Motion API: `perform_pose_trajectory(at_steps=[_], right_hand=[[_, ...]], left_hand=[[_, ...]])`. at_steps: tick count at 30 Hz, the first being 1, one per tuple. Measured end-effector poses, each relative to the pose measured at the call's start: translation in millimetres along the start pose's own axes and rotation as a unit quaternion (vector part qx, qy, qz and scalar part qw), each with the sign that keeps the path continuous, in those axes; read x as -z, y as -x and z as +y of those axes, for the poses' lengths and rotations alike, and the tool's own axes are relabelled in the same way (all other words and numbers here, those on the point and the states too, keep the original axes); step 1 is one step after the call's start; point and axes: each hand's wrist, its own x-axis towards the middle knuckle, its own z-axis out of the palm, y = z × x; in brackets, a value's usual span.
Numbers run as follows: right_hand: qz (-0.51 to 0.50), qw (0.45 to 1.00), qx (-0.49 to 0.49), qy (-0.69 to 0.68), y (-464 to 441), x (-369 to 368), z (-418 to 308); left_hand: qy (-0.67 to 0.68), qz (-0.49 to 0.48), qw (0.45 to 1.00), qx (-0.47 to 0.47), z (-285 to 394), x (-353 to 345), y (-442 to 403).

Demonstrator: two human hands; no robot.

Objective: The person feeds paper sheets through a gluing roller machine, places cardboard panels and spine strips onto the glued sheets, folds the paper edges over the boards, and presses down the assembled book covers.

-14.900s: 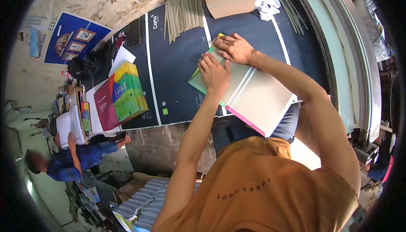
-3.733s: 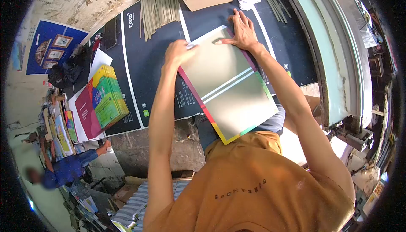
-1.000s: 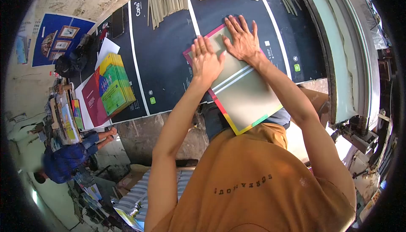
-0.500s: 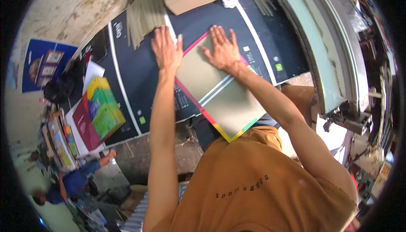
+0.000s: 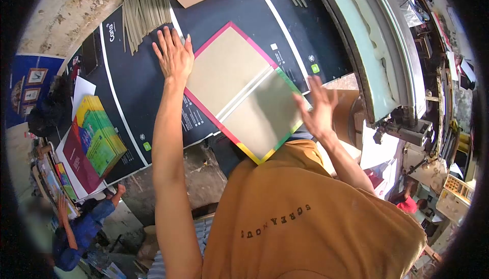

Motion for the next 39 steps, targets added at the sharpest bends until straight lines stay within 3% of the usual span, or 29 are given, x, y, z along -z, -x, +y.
perform_pose_trajectory(at_steps=[2, 4, 5, 6, 8, 10, 14, 16, 19, 21, 23, 24, 26, 30, 31, 32, 34, 36, 38, 39], right_hand=[[0.046, 0.981, -0.121, -0.146, 24, 9, 32], [0.003, 0.896, -0.295, -0.332, 40, 1, 61], [-0.084, 0.822, -0.355, -0.437, 46, -1, 72], [-0.107, 0.704, -0.384, -0.588, 50, -2, 66], [-0.161, 0.585, -0.368, -0.704, 52, -21, 76], [-0.126, 0.679, -0.321, -0.649, 41, -12, 62], [-0.053, 0.813, -0.191, -0.548, 2, 10, 54], [-0.045, 0.854, -0.118, -0.505, -29, 27, 52], [-0.048, 0.872, -0.038, -0.486, -63, 85, 13], [-0.042, 0.864, 0.03, -0.502, -75, 109, -5], [-0.065, 0.854, 0.089, -0.509, -84, 122, -11], [-0.063, 0.859, 0.106, -0.496, -85, 123, -13], [-0.06, 0.87, 0.141, -0.469, -82, 123, -18], [-0.095, 0.894, 0.078, -0.431, -74, 61, 0], [-0.1, 0.93, 0.095, -0.341, -72, 46, 7], [-0.014, 0.964, 0.194, -0.178, -68, 17, 22], [0.015, 0.974, 0.21, -0.083, -51, -1, 10], [-0.012, 0.962, 0.256, -0.094, -32, -12, -28], [-0.073, 0.953, 0.283, -0.074, -17, -19, -67], [-0.081, 0.948, 0.303, -0.058, -13, -25, -82]], left_hand=[[0.025, 0.037, 0.999, 0.007, -1, -5, 3], [0.084, 0.062, 0.994, 0.018, -3, -6, 2], [0.086, 0.123, 0.989, 0.002, -3, -6, 2], [0.126, 0.131, 0.983, 0.002, -3, -3, 1], [0.2, 0.145, 0.969, 0.001, -9, 6, 6], [0.216, 0.172, 0.961, -0.022, -9, 12, 6], [0.302, 0.067, 0.951, -0.02, -14, 16, 7], [0.509, -0.089, 0.853, 0.071, -16, 52, 5], [0.524, -0.125, 0.84, 0.064, -59, 74, 2], [0.551, -0.098, 0.824, 0.088, -72, 140, 11], [0.51, -0.077, 0.855, 0.052, -98, 179, 28], [0.542, -0.052, 0.833, 0.097, -99, 194, 45], [0.518, -0.032, 0.854, -0.022, -102, 210, 74], [0.386, -0.065, 0.92, 0.032, -87, 181, 142], [0.344, -0.042, 0.937, 0.05, -82, 164, 155], [0.301, -0.019, 0.951, 0.068, -75, 149, 166], [0.282, 0.041, 0.954, 0.094, -37, 128, 168], [0.212, 0.018, 0.973, 0.088, 9, 113, 160], [0.131, -0.091, 0.977, 0.143, 47, 102, 150], [0.112, -0.098, 0.978, 0.144, 59, 94, 150]])
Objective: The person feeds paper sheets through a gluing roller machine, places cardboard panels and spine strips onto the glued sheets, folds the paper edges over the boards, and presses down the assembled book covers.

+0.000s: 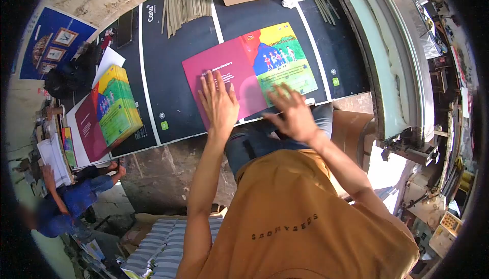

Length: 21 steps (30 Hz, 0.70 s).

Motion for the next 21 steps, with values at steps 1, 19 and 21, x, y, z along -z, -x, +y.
perform_pose_trajectory(at_steps=[1, 19, 21], right_hand=[[-0.037, 0.999, -0.006, 0.024, -4, -8, -13], [0.059, 0.993, -0.09, 0.04, -174, -84, 4], [0.079, 0.992, -0.087, 0.047, -175, -90, 5]], left_hand=[[-0.019, -0.004, 1.0, 0.004, 6, -9, 0], [-0.039, -0.003, 0.999, 0.007, 11, -10, 1], [-0.046, -0.001, 0.999, 0.014, 11, -12, 2]])
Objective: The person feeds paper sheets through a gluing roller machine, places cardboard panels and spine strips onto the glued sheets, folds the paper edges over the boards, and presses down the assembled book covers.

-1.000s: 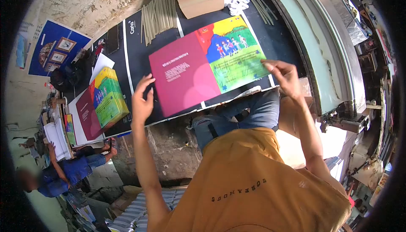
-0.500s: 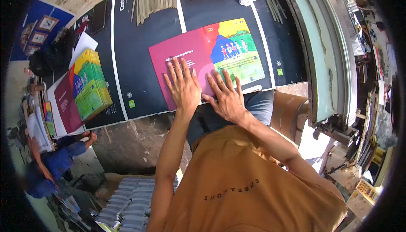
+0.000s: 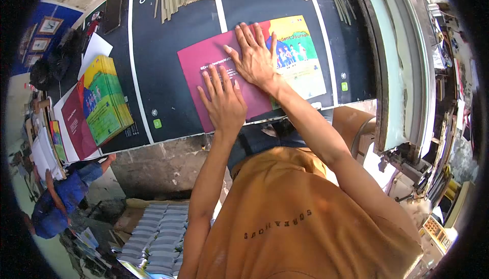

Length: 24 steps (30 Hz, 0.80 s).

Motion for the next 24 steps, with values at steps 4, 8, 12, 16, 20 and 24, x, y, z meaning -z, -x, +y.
perform_pose_trajectory(at_steps=[4, 8, 12, 16, 20, 24], right_hand=[[-0.006, 0.999, -0.009, -0.032, 5, 0, 1], [0.016, 0.999, 0.014, -0.027, 40, 0, 6], [-0.052, 0.997, 0.0, -0.054, 110, 41, 0], [-0.118, 0.993, -0.004, -0.016, 184, 75, -4], [-0.123, 0.992, -0.016, -0.029, 201, 78, -5], [-0.122, 0.992, -0.008, -0.009, 212, 80, -6]], left_hand=[[-0.01, 0.024, 1.0, -0.002, 1, -4, -1], [-0.027, 0.035, 0.999, -0.012, -1, -9, 0], [-0.053, 0.034, 0.998, -0.006, 1, -8, 0], [-0.053, 0.03, 0.998, 0.004, 3, -6, -1], [-0.063, 0.025, 0.998, 0.002, 3, -7, -1], [-0.061, 0.026, 0.998, 0.003, 3, -7, -2]])
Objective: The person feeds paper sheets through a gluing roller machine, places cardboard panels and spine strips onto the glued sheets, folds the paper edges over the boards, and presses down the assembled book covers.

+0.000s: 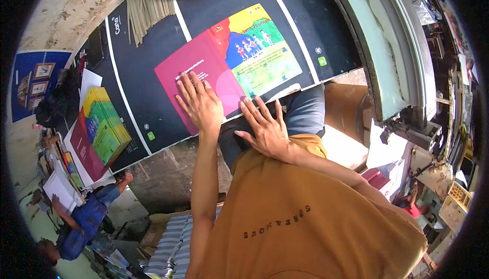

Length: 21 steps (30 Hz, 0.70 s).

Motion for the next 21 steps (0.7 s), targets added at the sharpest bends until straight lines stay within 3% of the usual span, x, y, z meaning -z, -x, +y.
perform_pose_trajectory(at_steps=[21], right_hand=[[0.039, 0.998, -0.009, -0.058, -1, 1, 7]], left_hand=[[0.003, -0.006, 1.0, -0.013, 2, -1, 1]])
